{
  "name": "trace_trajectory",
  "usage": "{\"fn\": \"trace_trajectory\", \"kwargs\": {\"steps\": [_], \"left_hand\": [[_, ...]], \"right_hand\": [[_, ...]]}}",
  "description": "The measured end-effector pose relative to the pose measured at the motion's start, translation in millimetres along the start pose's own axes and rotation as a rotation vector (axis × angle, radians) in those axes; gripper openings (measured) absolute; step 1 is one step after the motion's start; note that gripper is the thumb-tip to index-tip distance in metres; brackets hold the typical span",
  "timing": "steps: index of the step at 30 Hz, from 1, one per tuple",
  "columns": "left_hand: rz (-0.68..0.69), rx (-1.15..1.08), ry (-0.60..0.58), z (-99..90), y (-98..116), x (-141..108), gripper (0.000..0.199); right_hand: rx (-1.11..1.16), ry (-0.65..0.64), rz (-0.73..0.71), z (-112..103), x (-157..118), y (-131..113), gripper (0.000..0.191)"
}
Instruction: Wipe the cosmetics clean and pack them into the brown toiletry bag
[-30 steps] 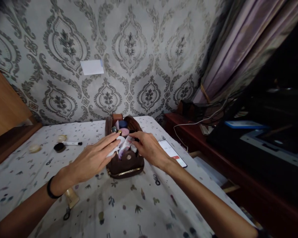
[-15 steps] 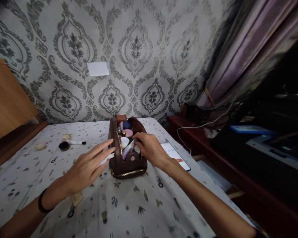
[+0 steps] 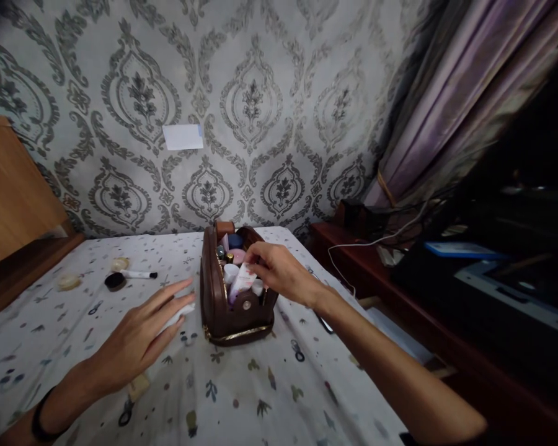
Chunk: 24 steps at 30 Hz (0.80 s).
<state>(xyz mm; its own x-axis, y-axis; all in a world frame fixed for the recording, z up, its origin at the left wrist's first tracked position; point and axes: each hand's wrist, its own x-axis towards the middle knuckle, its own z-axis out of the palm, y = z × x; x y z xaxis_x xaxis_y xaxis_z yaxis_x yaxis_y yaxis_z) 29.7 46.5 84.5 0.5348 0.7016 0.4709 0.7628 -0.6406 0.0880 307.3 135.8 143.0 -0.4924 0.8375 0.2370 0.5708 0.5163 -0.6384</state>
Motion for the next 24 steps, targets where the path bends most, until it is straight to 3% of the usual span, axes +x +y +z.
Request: {"fn": "trace_trajectory", "kwargs": {"steps": [5,11,17,24], "left_hand": [[-0.031,-0.003,-0.02,4.6,-4,-8,0.041],[-0.079,-0.041,0.011,17.8,-14,-19,0.043],[-0.098,-0.095,-0.009,23.0,-19,-27,0.038],[-0.118,-0.131,0.013,24.3,-24,-37,0.031]], "right_hand": [[-0.055,-0.001,-0.065,-23,-2,-3,0.016],[-0.245,0.262,-0.059,-49,-5,-7,0.017],[-0.378,0.406,0.016,-42,-5,-6,0.024],[-0.49,0.415,-0.001,-40,-10,-12,0.025]]}}
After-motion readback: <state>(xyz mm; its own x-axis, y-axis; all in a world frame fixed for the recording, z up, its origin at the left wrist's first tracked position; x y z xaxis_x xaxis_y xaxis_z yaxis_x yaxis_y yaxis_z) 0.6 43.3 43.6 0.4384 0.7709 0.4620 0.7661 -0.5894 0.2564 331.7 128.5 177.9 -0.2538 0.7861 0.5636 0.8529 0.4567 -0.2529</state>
